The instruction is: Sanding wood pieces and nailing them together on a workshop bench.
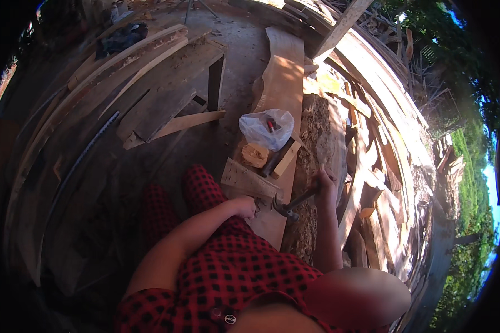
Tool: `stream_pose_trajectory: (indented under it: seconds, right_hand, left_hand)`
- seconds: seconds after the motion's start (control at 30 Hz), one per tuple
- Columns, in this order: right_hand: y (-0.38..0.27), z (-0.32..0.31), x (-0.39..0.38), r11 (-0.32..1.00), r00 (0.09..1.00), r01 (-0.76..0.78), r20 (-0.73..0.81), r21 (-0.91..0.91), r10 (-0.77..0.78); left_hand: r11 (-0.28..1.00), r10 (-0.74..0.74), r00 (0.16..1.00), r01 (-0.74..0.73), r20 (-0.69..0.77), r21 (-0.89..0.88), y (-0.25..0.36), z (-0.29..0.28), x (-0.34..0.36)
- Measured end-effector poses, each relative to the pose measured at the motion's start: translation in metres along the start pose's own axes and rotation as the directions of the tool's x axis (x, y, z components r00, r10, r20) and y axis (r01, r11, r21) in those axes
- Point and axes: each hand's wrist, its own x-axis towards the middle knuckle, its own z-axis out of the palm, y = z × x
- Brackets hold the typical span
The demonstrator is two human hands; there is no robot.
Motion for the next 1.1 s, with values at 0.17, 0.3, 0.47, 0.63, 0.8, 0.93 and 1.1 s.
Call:
stream_pose_trajectory:
  seconds: [0.17,0.3,0.47,0.63,0.8,0.93,1.1]
  right_hand:
    - [-0.012,0.017,-0.001,0.982,0.995,0.097,-0.015,-0.163,-0.101]
    - [-0.009,0.028,0.01,0.954,0.986,0.166,0.043,-0.251,-0.161]
    - [-0.008,0.067,0.022,0.918,0.964,0.206,0.231,-0.338,-0.132]
    - [0.013,0.119,0.036,0.899,0.902,0.218,0.43,-0.38,-0.036]
    - [0.033,0.16,0.04,0.881,0.846,0.154,0.52,-0.448,0.116]
    - [0.054,0.174,0.049,0.844,0.826,0.216,0.553,-0.491,0.111]
    - [0.048,0.201,0.041,0.791,0.814,0.275,0.571,-0.546,0.111]
  left_hand:
    - [0.966,-0.248,0.964,0.254,-0.094,0.054,-0.007,-0.006,0.015]
    - [0.945,-0.323,0.945,0.325,-0.058,0.035,-0.011,-0.006,0.018]
    - [0.863,-0.493,0.518,0.193,-0.698,-0.466,-0.039,-0.036,-0.012]
    - [0.807,-0.583,0.273,0.306,-0.765,-0.506,-0.081,-0.042,-0.011]
    - [0.321,-0.866,0.478,0.309,-0.145,-0.895,-0.09,-0.068,-0.017]
    - [0.322,-0.825,0.561,0.361,-0.072,-0.875,-0.085,-0.074,-0.021]
    - [0.318,-0.837,0.545,0.405,-0.053,-0.857,-0.106,-0.065,-0.014]
